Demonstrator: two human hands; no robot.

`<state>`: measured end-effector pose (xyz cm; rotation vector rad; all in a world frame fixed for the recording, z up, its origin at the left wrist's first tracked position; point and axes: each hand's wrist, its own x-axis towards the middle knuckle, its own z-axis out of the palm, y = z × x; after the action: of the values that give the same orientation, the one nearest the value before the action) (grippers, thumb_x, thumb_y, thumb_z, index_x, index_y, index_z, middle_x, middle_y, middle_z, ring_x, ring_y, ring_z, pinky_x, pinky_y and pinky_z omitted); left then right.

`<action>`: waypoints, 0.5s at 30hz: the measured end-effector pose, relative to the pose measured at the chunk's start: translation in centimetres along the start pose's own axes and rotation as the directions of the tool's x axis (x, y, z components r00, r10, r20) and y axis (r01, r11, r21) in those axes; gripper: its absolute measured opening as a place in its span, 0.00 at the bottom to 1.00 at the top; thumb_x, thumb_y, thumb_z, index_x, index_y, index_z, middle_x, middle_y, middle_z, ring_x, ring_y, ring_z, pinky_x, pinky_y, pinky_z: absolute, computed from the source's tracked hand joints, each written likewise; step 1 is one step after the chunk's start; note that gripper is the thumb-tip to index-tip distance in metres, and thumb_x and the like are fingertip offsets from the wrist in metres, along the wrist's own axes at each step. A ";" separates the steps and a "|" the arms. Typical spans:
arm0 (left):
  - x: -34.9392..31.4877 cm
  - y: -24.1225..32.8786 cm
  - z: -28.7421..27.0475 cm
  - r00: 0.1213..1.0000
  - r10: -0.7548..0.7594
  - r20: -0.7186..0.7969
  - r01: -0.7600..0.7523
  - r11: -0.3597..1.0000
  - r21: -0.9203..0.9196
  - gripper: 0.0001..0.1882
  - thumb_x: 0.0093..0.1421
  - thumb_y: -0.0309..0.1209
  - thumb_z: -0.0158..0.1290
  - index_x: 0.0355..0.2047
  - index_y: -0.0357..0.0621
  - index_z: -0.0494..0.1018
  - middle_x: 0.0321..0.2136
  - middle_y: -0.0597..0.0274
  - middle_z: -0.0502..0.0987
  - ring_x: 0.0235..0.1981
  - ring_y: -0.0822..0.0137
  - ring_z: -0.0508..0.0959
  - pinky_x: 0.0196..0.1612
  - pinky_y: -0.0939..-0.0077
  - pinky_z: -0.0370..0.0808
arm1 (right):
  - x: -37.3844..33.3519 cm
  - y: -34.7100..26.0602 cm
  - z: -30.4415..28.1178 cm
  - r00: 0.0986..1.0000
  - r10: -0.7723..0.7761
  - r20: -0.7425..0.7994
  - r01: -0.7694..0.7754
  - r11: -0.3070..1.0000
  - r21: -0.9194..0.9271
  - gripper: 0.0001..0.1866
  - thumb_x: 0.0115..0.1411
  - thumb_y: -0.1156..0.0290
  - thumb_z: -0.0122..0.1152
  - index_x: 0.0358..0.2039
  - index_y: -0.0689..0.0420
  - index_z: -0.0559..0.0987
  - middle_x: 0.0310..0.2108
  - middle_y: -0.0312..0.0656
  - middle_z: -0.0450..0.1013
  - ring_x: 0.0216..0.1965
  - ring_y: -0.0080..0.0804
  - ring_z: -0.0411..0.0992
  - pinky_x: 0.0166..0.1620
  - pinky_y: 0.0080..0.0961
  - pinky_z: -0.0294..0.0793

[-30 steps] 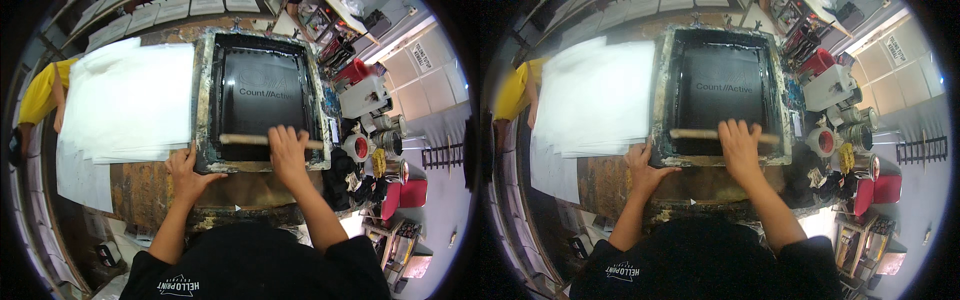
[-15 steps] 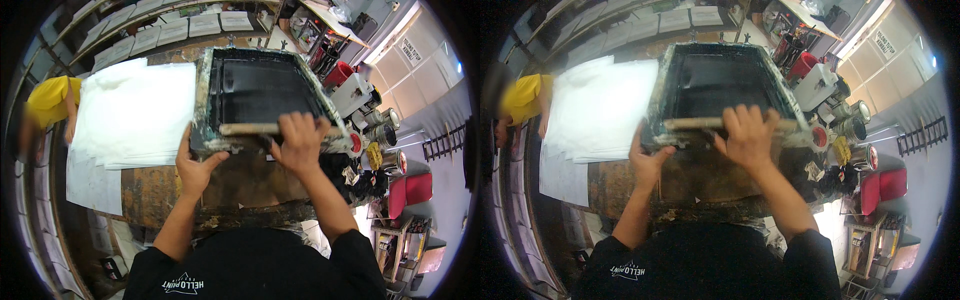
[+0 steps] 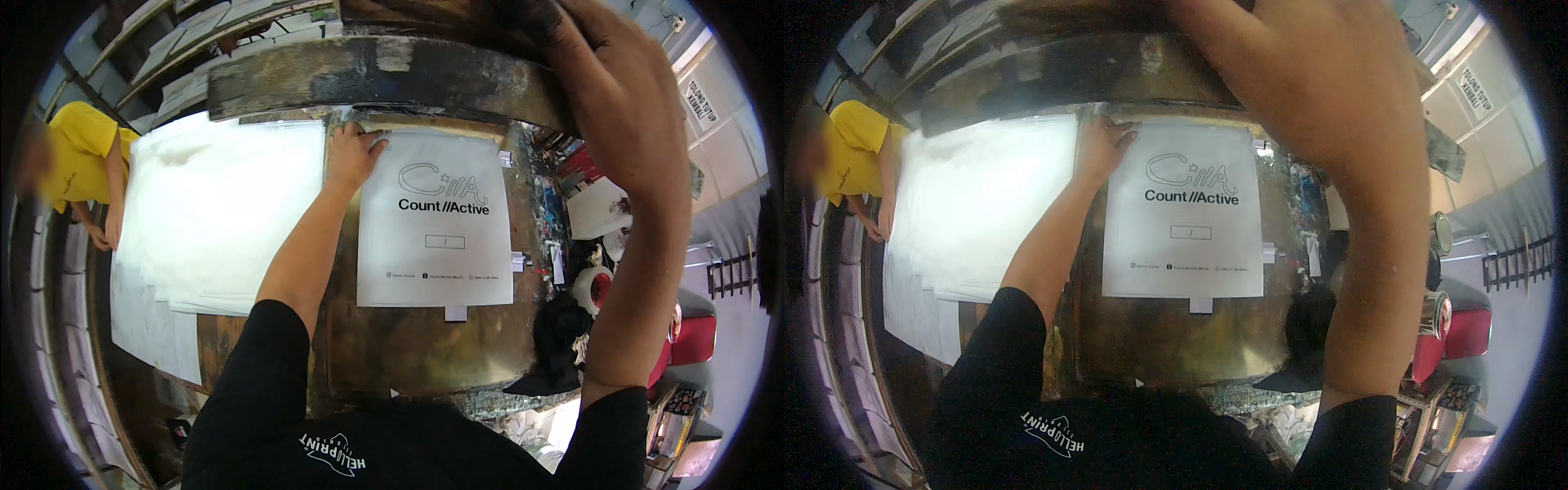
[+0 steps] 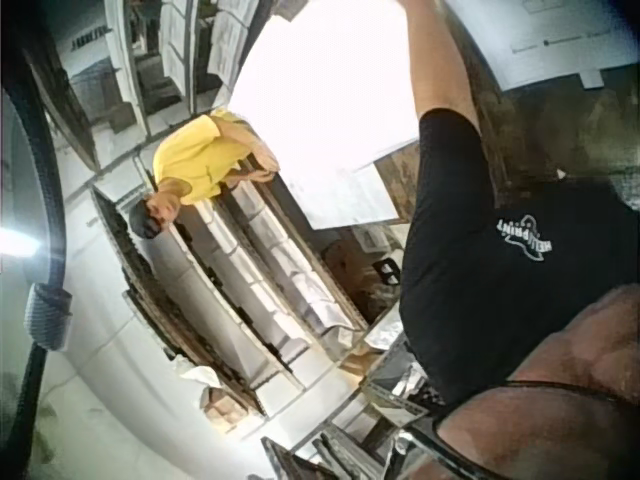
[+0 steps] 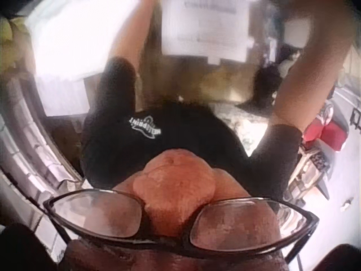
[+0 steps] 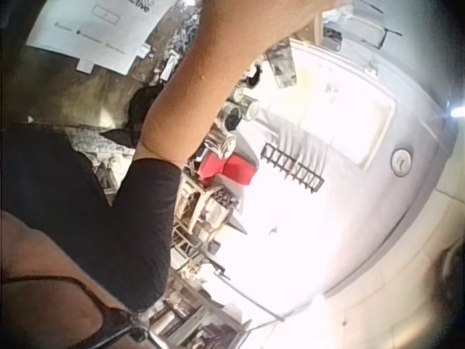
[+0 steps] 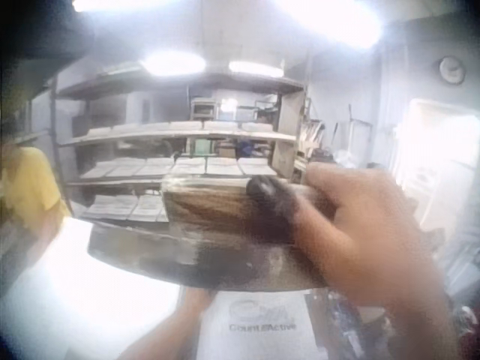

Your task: The person performs screen printing by placing sheets of paper on a surface and using a squeegee to spread ink through a mesh screen onto the paper, repeating the process for multiple sheets.

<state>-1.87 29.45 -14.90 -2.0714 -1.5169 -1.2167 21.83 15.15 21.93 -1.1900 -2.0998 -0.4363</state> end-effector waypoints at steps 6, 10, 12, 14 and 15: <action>-0.6 1.9 -6.7 0.911 -0.330 0.249 0.398 0.863 -0.312 0.10 0.68 0.33 0.59 0.37 0.38 0.82 0.25 0.50 0.81 0.24 0.54 0.78 0.32 0.62 0.74 | 0.2 -1.8 -1.3 0.950 0.265 0.166 -0.294 0.939 0.181 0.31 0.72 0.44 0.50 0.26 0.59 0.80 0.16 0.36 0.72 0.16 0.25 0.66 0.22 0.27 0.66; -7.9 -0.1 -18.3 0.734 -0.649 0.200 0.677 0.671 -0.304 0.09 0.71 0.30 0.58 0.38 0.35 0.81 0.21 0.62 0.78 0.23 0.75 0.75 0.29 0.76 0.74 | 0.8 -0.2 -2.9 0.936 0.195 0.291 -0.260 0.944 0.202 0.30 0.71 0.41 0.51 0.34 0.59 0.81 0.20 0.43 0.74 0.21 0.36 0.71 0.28 0.32 0.70; -13.9 -1.7 -24.3 0.627 -0.778 0.036 0.741 0.582 -0.334 0.11 0.71 0.30 0.58 0.37 0.32 0.81 0.22 0.66 0.79 0.24 0.79 0.75 0.29 0.80 0.74 | -2.6 2.2 0.9 0.990 -0.143 -0.020 0.144 0.988 0.054 0.31 0.70 0.42 0.51 0.47 0.60 0.82 0.27 0.59 0.76 0.30 0.59 0.77 0.38 0.44 0.74; -16.5 -3.2 -28.3 0.595 -0.802 -0.060 0.779 0.593 -0.205 0.13 0.71 0.32 0.58 0.35 0.32 0.80 0.21 0.64 0.78 0.22 0.76 0.76 0.29 0.78 0.74 | -3.2 2.0 0.5 0.997 -0.046 0.068 0.042 0.997 0.064 0.31 0.69 0.42 0.52 0.48 0.61 0.82 0.27 0.58 0.77 0.29 0.58 0.77 0.38 0.44 0.74; -17.4 -3.9 -30.2 0.585 -0.804 -0.110 0.793 0.595 -0.129 0.13 0.71 0.33 0.58 0.35 0.32 0.80 0.20 0.63 0.78 0.21 0.75 0.75 0.28 0.77 0.74 | -3.5 1.8 0.4 0.993 0.004 0.116 -0.012 0.998 0.069 0.31 0.69 0.42 0.53 0.48 0.61 0.82 0.27 0.58 0.77 0.29 0.57 0.77 0.38 0.44 0.74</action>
<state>-20.40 -0.05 -11.15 -1.2117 -2.4734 -1.6679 24.46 14.10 19.14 -1.2094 -2.1895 -0.2942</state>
